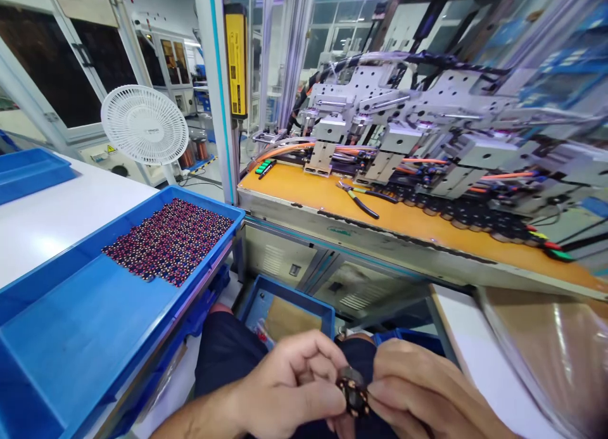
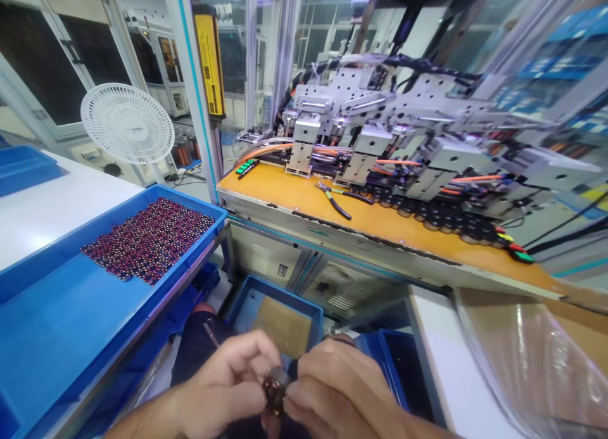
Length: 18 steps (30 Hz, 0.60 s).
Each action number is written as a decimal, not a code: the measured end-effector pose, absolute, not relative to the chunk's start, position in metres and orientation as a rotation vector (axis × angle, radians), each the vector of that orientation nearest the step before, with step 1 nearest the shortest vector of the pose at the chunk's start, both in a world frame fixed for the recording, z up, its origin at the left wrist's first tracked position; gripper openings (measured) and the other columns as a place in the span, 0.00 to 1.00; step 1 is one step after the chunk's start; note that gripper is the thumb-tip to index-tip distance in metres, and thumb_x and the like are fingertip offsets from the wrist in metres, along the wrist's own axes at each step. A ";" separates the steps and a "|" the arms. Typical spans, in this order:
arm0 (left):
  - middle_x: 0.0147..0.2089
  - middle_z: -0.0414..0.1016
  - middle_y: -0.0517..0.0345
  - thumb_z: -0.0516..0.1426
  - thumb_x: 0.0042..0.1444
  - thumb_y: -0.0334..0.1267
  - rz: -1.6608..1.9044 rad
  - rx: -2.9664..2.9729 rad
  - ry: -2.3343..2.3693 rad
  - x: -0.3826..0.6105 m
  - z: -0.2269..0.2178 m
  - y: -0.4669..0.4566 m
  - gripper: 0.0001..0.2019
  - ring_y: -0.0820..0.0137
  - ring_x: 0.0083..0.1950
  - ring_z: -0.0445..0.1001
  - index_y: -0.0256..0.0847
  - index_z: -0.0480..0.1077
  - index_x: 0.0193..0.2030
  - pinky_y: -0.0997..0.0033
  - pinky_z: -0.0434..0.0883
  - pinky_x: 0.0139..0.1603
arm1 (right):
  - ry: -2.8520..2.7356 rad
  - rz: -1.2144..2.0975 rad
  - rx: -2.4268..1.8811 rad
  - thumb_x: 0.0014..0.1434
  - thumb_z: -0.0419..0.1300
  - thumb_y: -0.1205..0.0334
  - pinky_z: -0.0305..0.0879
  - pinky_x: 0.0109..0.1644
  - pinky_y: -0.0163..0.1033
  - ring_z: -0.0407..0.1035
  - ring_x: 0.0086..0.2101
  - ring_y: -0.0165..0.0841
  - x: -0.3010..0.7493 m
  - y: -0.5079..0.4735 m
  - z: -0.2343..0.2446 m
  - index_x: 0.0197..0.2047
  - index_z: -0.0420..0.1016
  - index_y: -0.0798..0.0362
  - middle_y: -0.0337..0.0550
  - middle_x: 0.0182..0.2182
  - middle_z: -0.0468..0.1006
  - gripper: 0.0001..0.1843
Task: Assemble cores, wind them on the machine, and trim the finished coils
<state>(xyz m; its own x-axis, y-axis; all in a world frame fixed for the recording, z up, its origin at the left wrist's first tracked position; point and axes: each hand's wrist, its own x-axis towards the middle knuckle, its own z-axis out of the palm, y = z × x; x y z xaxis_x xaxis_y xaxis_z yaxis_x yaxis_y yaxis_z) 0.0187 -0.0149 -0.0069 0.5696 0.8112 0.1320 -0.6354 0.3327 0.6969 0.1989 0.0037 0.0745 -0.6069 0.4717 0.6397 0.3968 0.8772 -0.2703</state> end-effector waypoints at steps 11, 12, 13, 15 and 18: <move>0.44 0.78 0.60 0.72 0.44 0.28 1.309 0.735 0.052 0.019 0.007 -0.008 0.16 0.60 0.57 0.78 0.41 0.69 0.31 0.62 0.73 0.55 | -2.242 0.107 -0.655 0.71 0.51 0.64 0.71 0.30 0.30 0.74 0.25 0.27 0.203 0.006 0.073 0.40 0.66 0.50 0.37 0.26 0.76 0.06; 0.43 0.79 0.59 0.72 0.45 0.32 1.287 0.709 0.049 0.020 0.007 -0.007 0.16 0.60 0.59 0.76 0.42 0.70 0.35 0.62 0.72 0.56 | -2.272 0.137 -0.651 0.71 0.51 0.64 0.71 0.30 0.30 0.73 0.25 0.26 0.203 0.006 0.075 0.39 0.66 0.50 0.36 0.25 0.76 0.07; 0.43 0.79 0.57 0.72 0.46 0.37 1.232 0.692 0.068 0.020 0.006 -0.006 0.16 0.61 0.58 0.77 0.42 0.72 0.38 0.63 0.72 0.56 | -2.309 0.181 -0.644 0.71 0.51 0.64 0.71 0.30 0.29 0.73 0.24 0.26 0.203 0.006 0.076 0.37 0.67 0.50 0.35 0.24 0.75 0.09; 0.41 0.79 0.53 0.69 0.49 0.48 1.067 0.691 0.133 0.021 0.004 -0.006 0.20 0.67 0.46 0.79 0.38 0.74 0.43 0.70 0.74 0.48 | -2.360 0.270 -0.630 0.72 0.48 0.65 0.69 0.28 0.29 0.71 0.23 0.25 0.203 0.006 0.078 0.33 0.67 0.50 0.35 0.23 0.73 0.15; 0.31 0.76 0.57 0.65 0.56 0.47 0.907 0.719 0.187 0.023 0.000 -0.007 0.17 0.79 0.29 0.74 0.33 0.74 0.40 0.81 0.70 0.34 | -2.334 0.274 -0.590 0.73 0.46 0.65 0.68 0.27 0.32 0.71 0.23 0.27 0.204 0.005 0.078 0.32 0.69 0.50 0.36 0.24 0.75 0.18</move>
